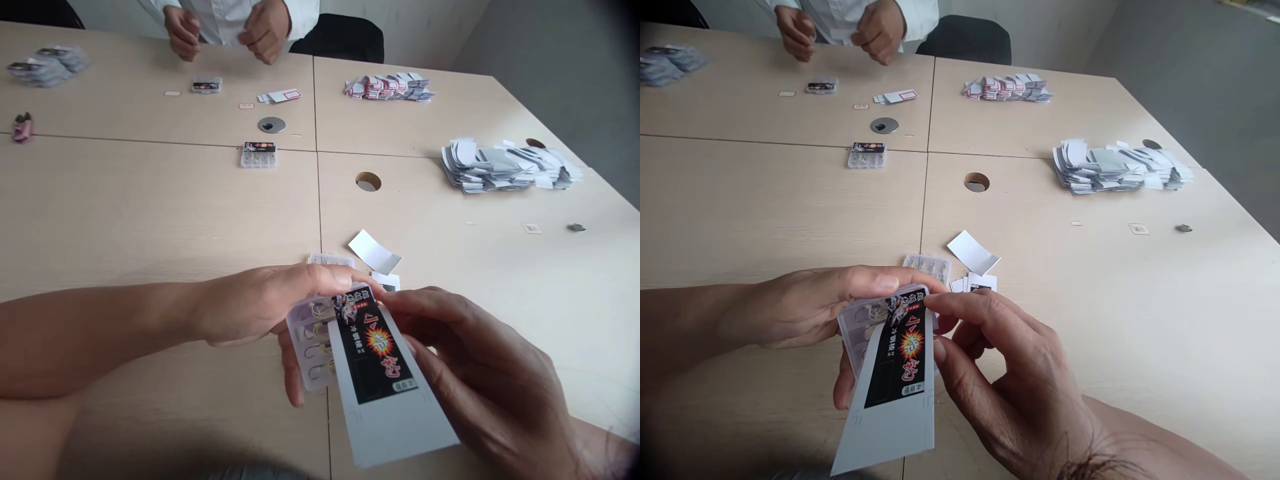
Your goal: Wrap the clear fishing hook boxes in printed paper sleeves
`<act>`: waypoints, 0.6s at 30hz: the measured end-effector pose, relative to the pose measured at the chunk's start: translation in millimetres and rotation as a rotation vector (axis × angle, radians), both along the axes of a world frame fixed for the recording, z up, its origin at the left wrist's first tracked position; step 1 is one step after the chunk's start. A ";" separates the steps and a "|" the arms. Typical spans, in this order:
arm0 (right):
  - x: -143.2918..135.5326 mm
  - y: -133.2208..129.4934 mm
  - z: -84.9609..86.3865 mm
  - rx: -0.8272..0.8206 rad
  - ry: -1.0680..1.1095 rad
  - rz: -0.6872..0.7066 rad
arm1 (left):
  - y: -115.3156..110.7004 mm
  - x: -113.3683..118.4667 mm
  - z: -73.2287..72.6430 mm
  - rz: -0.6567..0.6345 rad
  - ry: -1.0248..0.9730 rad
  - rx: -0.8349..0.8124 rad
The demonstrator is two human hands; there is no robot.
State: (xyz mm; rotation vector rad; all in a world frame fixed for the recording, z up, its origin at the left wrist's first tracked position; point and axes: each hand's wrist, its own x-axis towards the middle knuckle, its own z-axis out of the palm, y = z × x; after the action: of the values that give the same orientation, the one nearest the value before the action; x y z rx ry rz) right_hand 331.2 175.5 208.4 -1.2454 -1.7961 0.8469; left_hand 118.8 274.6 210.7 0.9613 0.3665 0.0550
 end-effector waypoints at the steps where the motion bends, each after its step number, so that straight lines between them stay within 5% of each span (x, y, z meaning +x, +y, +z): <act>1: -0.3 0.2 -0.4 -0.007 0.000 -0.003 | -0.1 -0.1 -0.7 -0.001 0.002 0.002; 7: -1.8 2.8 1.6 0.008 -0.015 -0.020 | -1.1 -3.1 -6.9 -0.002 0.061 0.030; 18: -5.4 2.9 0.2 0.093 -0.130 -0.036 | -5.6 -0.8 7.2 -0.079 0.197 0.203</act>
State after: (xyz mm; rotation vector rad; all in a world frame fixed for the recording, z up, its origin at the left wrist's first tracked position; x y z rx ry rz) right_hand 325.8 178.4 208.6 -1.2937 -1.8874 0.6678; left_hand 118.0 269.0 217.9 1.1854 0.5109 -0.0769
